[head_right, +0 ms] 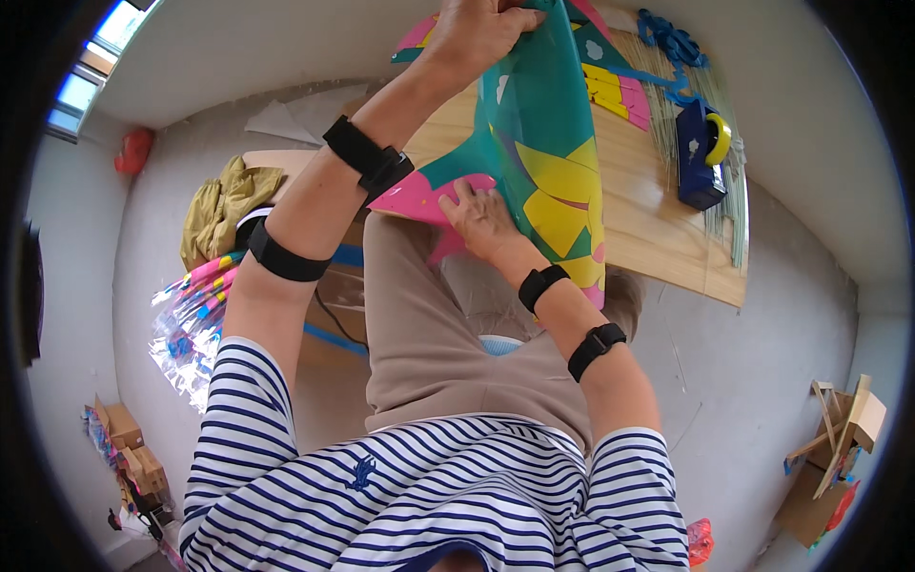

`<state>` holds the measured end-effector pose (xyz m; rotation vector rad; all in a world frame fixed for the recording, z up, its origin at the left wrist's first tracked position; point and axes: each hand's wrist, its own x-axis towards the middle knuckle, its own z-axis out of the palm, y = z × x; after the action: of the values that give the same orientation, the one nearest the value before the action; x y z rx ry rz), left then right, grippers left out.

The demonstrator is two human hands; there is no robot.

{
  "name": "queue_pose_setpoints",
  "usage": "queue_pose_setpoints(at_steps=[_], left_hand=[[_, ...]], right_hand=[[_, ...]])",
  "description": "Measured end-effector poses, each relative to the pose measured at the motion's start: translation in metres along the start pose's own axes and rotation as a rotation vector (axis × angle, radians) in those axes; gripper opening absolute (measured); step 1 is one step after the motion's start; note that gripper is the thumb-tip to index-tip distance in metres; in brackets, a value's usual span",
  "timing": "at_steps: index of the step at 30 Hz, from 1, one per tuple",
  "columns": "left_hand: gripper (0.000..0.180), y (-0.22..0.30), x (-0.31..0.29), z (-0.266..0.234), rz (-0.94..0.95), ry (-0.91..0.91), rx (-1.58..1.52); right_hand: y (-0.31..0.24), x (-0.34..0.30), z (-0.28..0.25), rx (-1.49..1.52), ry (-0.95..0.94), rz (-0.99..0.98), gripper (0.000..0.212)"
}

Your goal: The person is assembling a Pikachu-themed kite, attaching supports and preparing string.

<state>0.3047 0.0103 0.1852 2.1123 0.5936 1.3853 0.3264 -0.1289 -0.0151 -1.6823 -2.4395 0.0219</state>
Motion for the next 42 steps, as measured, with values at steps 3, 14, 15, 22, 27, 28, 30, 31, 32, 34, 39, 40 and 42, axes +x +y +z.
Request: queue_pose_setpoints(at_steps=[3, 14, 15, 22, 27, 28, 30, 31, 32, 34, 39, 40, 42], left_hand=[[0.012, -0.009, -0.004, -0.001, -0.043, -0.009, -0.059], [0.011, -0.031, -0.005, -0.012, -0.112, -0.045, -0.036], [0.012, -0.033, -0.004, -0.013, -0.116, -0.055, -0.028], [0.012, -0.045, -0.003, -0.017, -0.147, -0.011, 0.013], [0.009, -0.067, -0.002, -0.030, -0.239, -0.034, -0.052], [0.009, -0.068, -0.002, -0.033, -0.255, -0.037, -0.073], [0.008, -0.064, -0.002, -0.032, -0.272, -0.046, -0.140], [0.007, -0.058, -0.002, -0.032, -0.293, -0.050, -0.199], [0.007, -0.051, -0.003, -0.032, -0.314, -0.055, -0.260], [0.007, -0.037, -0.002, -0.033, -0.379, -0.141, -0.346], [0.007, -0.018, -0.005, -0.028, -0.481, -0.317, -0.570], [0.007, -0.019, -0.005, -0.026, -0.469, -0.359, -0.587], [0.007, -0.021, -0.003, -0.020, -0.445, -0.444, -0.614]], right_hand=[[0.001, 0.001, 0.005, 0.029, -0.008, -0.017, 0.043], [0.008, -0.010, 0.001, 0.289, 0.155, -0.051, 0.010], [0.008, -0.012, -0.004, 0.316, 0.158, -0.039, 0.009], [-0.017, -0.052, -0.102, 0.696, 0.322, -0.038, 0.014], [-0.007, -0.126, -0.202, 0.968, 0.598, 0.148, 0.012], [0.011, -0.145, -0.213, 0.800, 0.714, 0.161, 0.006], [0.036, -0.186, -0.232, 1.071, 1.029, 0.320, 0.015], [0.050, -0.208, -0.238, 1.015, 1.096, 0.450, 0.016], [0.065, -0.232, -0.237, 1.142, 1.183, 0.548, 0.017], [0.096, -0.285, -0.228, 1.320, 1.337, 0.691, 0.020], [0.148, -0.376, -0.189, 1.565, 1.459, 0.742, 0.027], [0.150, -0.385, -0.183, 1.582, 1.432, 0.763, 0.026], [0.154, -0.400, -0.164, 1.620, 1.378, 0.803, 0.025]])
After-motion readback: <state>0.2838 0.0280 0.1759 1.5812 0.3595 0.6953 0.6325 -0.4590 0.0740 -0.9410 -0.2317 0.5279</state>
